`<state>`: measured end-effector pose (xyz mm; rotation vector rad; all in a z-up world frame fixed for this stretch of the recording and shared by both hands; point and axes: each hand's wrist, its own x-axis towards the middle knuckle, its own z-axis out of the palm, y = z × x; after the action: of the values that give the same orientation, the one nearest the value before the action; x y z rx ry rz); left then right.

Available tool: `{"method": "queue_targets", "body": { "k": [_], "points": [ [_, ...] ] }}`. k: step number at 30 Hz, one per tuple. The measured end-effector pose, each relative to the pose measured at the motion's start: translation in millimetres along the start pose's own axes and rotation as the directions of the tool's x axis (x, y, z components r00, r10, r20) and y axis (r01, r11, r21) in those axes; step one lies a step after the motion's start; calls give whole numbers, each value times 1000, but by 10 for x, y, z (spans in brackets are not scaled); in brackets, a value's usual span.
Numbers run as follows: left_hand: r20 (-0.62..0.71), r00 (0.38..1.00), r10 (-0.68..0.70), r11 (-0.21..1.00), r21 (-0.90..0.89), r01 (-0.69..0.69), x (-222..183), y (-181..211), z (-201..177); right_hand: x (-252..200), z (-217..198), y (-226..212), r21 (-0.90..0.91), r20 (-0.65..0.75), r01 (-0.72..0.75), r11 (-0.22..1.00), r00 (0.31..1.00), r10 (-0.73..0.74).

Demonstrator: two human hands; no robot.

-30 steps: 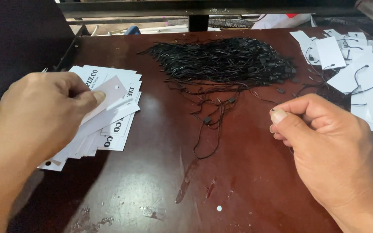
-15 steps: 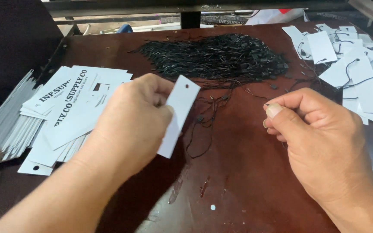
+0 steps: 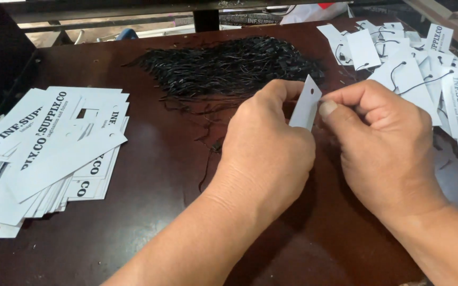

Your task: Manually attaching black string fasteners to paper product labels by threading them through pre-punched holes and locking the fasteners.

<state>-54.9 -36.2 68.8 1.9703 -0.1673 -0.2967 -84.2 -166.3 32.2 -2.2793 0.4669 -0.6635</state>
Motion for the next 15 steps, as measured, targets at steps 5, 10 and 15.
{"method": "queue_targets", "body": {
  "k": [5, 10, 15],
  "points": [
    [13, 998, 56, 997, -58, -55, -50, -121, 78, -6, -9, -38, 28, -6, -87, 996, 996, 87],
    [-57, 963, 265, 961, -68, -268, -15, -372, 154, 4, 21, -26, 8, -6, -99, 995, 995, 99],
    [-21, 947, 319, 947, -25, -320, 1, -414, 166, 1, 18, -32, -17, -26, -125, 992, 992, 125]
  ]
}}
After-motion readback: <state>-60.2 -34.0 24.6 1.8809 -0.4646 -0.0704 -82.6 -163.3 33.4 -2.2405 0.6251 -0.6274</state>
